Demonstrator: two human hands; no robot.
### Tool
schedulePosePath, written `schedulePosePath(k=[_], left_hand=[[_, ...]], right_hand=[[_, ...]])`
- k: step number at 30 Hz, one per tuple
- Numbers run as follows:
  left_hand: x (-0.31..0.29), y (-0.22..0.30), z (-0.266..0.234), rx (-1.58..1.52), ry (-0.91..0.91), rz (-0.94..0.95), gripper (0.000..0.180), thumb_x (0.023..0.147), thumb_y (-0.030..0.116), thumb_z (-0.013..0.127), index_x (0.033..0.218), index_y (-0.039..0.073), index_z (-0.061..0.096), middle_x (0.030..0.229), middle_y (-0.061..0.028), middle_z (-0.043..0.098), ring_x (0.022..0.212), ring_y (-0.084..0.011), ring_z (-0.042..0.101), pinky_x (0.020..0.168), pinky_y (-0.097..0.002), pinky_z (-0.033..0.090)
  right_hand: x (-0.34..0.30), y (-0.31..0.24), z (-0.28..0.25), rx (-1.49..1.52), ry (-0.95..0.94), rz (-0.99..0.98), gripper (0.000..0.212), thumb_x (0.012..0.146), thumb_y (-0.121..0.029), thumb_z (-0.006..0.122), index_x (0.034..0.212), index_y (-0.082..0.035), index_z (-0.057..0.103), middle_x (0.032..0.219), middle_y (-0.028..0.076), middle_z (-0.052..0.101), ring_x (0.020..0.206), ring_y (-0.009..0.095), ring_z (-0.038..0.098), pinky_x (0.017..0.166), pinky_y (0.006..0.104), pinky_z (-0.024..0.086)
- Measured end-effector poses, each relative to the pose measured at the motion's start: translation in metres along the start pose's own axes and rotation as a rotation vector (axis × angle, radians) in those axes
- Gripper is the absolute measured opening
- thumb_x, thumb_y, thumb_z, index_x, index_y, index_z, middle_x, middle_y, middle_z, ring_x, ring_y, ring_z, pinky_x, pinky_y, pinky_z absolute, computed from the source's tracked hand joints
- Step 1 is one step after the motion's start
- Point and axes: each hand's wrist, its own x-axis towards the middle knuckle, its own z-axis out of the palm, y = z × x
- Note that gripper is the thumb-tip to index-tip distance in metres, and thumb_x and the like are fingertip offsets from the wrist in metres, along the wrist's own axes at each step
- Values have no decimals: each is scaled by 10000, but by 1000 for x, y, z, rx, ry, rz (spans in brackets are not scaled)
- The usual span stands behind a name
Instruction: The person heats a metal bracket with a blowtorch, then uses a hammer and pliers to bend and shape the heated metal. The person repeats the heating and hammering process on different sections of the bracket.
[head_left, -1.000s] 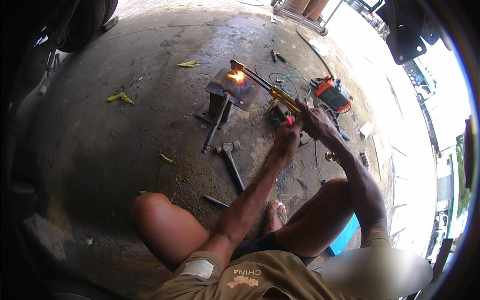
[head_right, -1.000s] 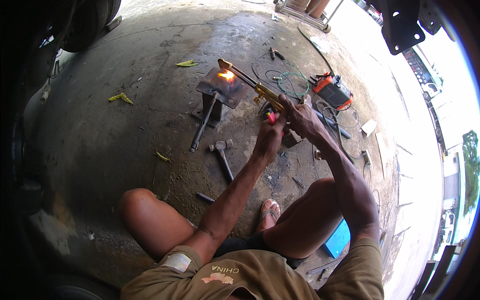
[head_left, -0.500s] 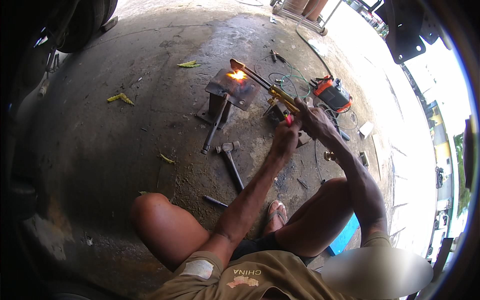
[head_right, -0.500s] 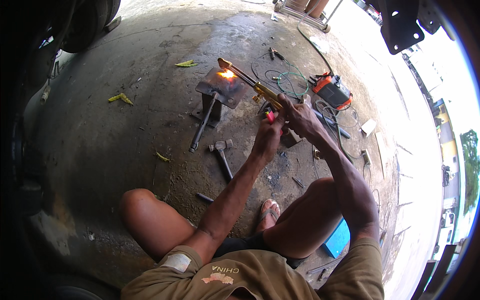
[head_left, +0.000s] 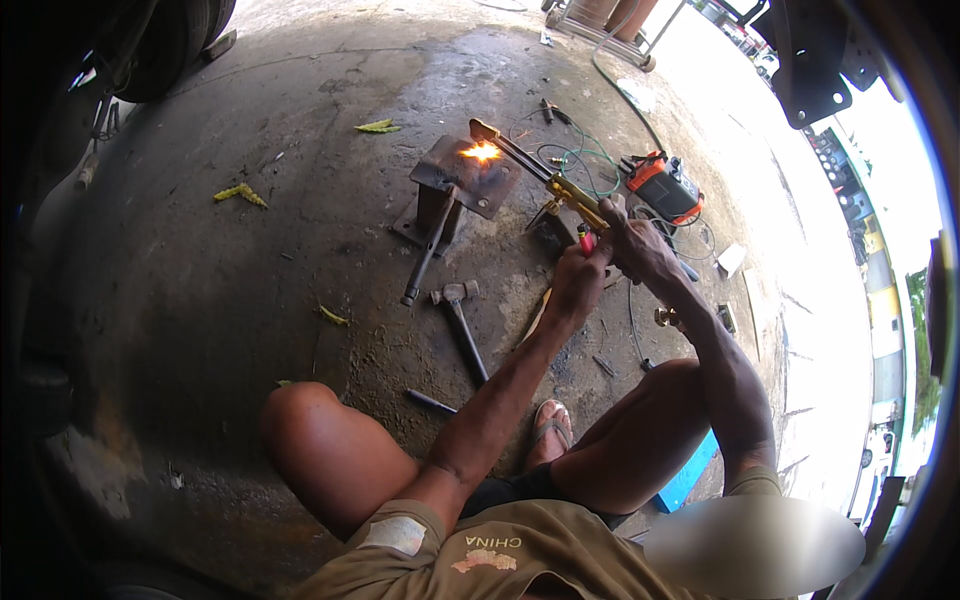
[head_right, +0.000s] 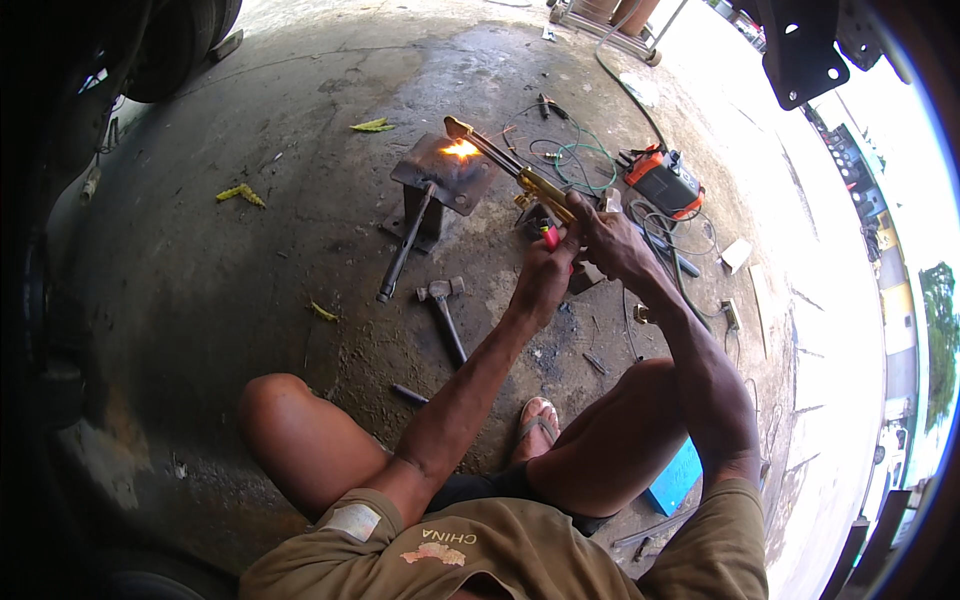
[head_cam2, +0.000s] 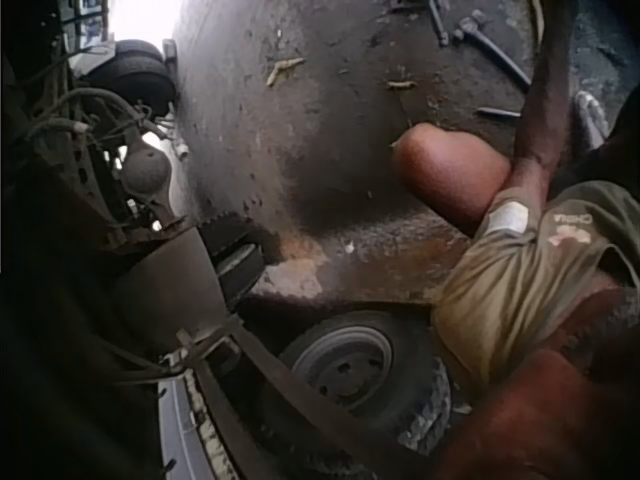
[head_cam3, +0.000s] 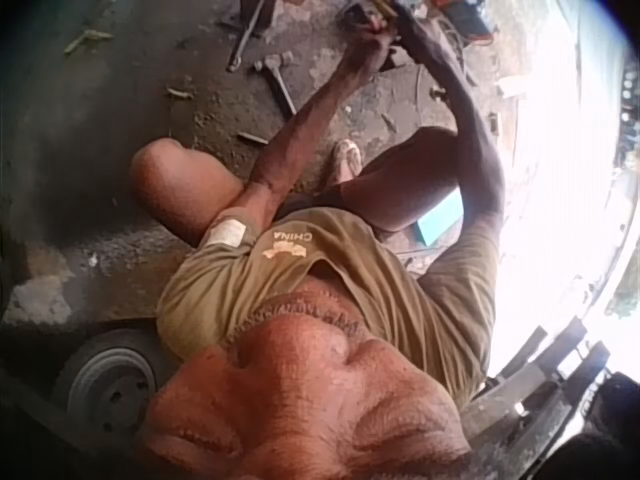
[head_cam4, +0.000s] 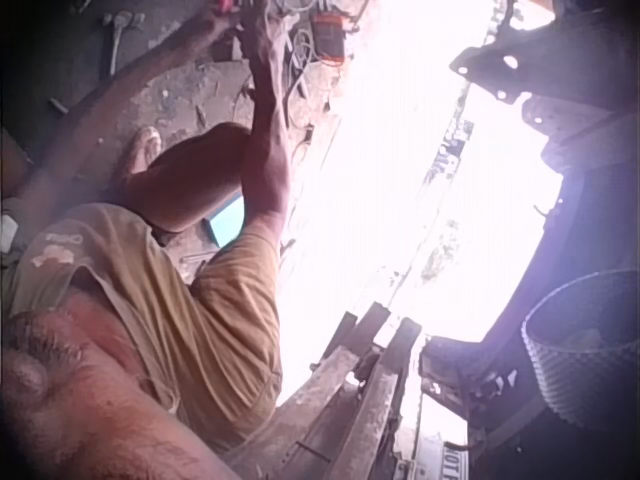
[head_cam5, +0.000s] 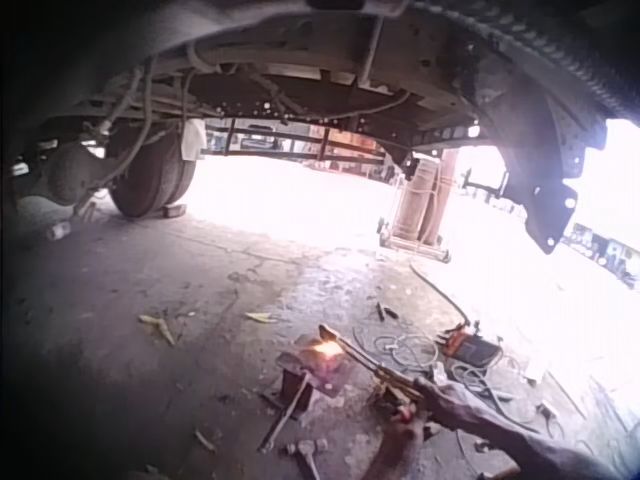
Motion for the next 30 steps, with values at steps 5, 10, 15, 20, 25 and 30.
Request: schedulePosePath(k=[5, 10, 15, 20, 25, 30], left_hand=[[-5, 3, 6, 14, -34, 20, 495, 1089, 420, 398, 1261, 14, 624, 1048, -94, 717, 910, -143, 665, 809, -289, 503], [-5, -2, 6, -25, -38, 59, 505, 1087, 434, 398, 1266, 17, 619, 1053, -90, 718, 934, -142, 664, 826, -288, 496], [-10, 0, 15, -106, 52, 49, 493, 1063, 418, 470, 1028, -9, 714, 830, -14, 681, 708, -72, 517, 648, -291, 416], [-16, 6, 13, 2, -9, 17, 540, 1066, 498, 420, 1233, 30, 631, 1046, -65, 716, 913, -111, 645, 828, -284, 468], [-15, 4, 16, 39, 22, -4, 549, 1058, 513, 430, 1193, 28, 648, 990, -41, 710, 869, -94, 625, 786, -272, 451], [-17, 3, 15, 61, 48, 21, 545, 1056, 513, 437, 1129, 25, 667, 926, -22, 700, 806, -77, 590, 742, -263, 440]], right_hand=[[3, 11, -5, -10, -13, -4, 841, 930, -801, 368, 855, -20, 670, 641, 30, 521, 561, 128, 480, 507, 335, 373], [-11, -2, -6, 4, -36, 42, 856, 919, -813, 371, 876, -18, 688, 650, 38, 550, 556, 129, 507, 512, 322, 407], [-8, 6, -9, 5, -38, 24, 855, 915, -814, 380, 867, -20, 694, 638, 30, 548, 545, 120, 509, 503, 315, 414], [-10, 7, -9, 13, -41, 11, 841, 916, -809, 393, 830, -25, 683, 616, 11, 527, 530, 110, 492, 485, 305, 394], [-9, 14, -11, -5, -38, -11, 826, 913, -811, 397, 784, -40, 666, 595, -3, 509, 514, 101, 481, 466, 295, 375], [-15, 5, -10, 12, -66, -7, 812, 924, -801, 377, 806, -52, 665, 594, -6, 504, 508, 98, 470, 471, 298, 359]])
